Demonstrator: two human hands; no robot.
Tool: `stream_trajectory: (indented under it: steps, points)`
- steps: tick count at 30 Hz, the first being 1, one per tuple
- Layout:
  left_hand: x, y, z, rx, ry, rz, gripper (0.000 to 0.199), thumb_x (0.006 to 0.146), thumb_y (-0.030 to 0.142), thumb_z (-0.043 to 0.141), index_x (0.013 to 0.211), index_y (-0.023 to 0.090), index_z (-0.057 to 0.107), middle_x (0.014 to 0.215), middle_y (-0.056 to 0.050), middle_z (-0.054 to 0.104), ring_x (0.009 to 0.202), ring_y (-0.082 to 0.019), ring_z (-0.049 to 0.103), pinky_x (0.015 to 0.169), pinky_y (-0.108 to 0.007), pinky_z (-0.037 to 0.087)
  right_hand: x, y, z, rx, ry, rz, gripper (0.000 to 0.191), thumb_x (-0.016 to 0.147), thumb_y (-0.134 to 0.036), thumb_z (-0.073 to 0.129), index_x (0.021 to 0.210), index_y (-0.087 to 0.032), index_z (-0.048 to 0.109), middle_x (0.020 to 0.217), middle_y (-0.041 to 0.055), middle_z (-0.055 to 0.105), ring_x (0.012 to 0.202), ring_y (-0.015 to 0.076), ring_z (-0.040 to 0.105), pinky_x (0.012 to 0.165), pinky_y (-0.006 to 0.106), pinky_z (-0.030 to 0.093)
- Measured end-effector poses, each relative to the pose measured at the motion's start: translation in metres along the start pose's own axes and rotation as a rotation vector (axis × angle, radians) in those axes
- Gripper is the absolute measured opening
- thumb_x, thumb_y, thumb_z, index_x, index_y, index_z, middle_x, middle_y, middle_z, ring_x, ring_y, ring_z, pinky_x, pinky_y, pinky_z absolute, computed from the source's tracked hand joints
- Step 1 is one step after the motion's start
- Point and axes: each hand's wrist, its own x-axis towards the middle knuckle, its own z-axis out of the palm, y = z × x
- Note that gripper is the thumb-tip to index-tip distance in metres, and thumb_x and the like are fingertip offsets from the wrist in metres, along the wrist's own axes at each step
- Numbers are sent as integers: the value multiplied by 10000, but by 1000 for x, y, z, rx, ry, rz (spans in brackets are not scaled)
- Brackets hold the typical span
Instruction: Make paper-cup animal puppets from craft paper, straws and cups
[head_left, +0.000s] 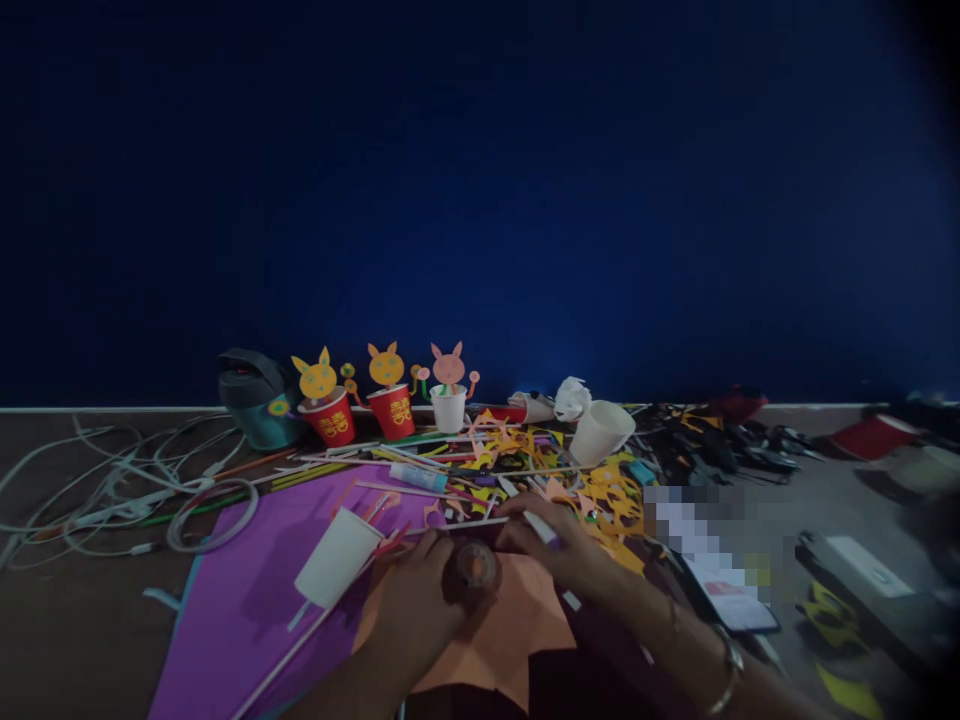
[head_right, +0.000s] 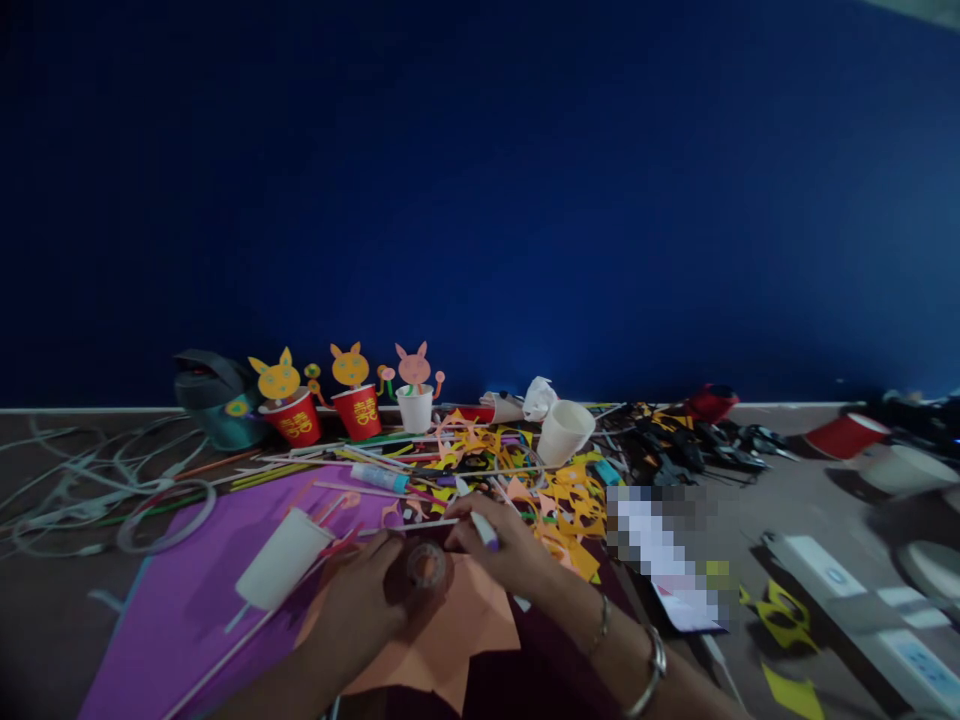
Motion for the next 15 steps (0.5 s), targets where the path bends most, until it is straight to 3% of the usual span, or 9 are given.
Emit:
stream_trajectory:
  steps: [3, 6, 11, 15]
  points:
    - [0, -2, 1, -48, 1, 20, 251, 729, 352, 596, 941, 217, 599, 980, -69, 643, 897, -245, 625, 784, -339, 455, -11, 5, 17, -409, -24, -221, 448, 712, -139, 543, 1156, -194, 513, 1136, 97, 597, 1082, 234, 520, 946, 390, 403]
    - [-1, -2, -1, -113, -4, 33, 275, 735, 319, 603, 994, 227, 614, 1027, -60, 645, 937, -229, 619, 824, -322, 458, -13, 12, 33, -565, -103, -250, 647, 633, -117, 559, 1263, -186, 430, 1237, 101, 534, 1173, 256, 432, 1013, 412, 332]
    - [-4, -1, -5, -241, -1, 66, 273, 792, 336, 569, 1032, 224, 634, 1080, -82, 658, 1001, -240, 611, 888, -355, 458, -10, 12, 40, -527, -73, -247, 548, 669, -127, 561, 1204, -199, 464, 1124, 69, 574, 1066, 241, 483, 944, 397, 384]
    - [-2, -6, -5, -451, 143, 10, 356, 904, 360, 417, 1203, 210, 535, 1221, -99, 607, 1167, -227, 531, 1000, -390, 402, -11, 11, 32, -478, 90, -258, 428, 749, -145, 552, 1165, -206, 471, 1100, 73, 571, 1035, 232, 502, 911, 381, 412]
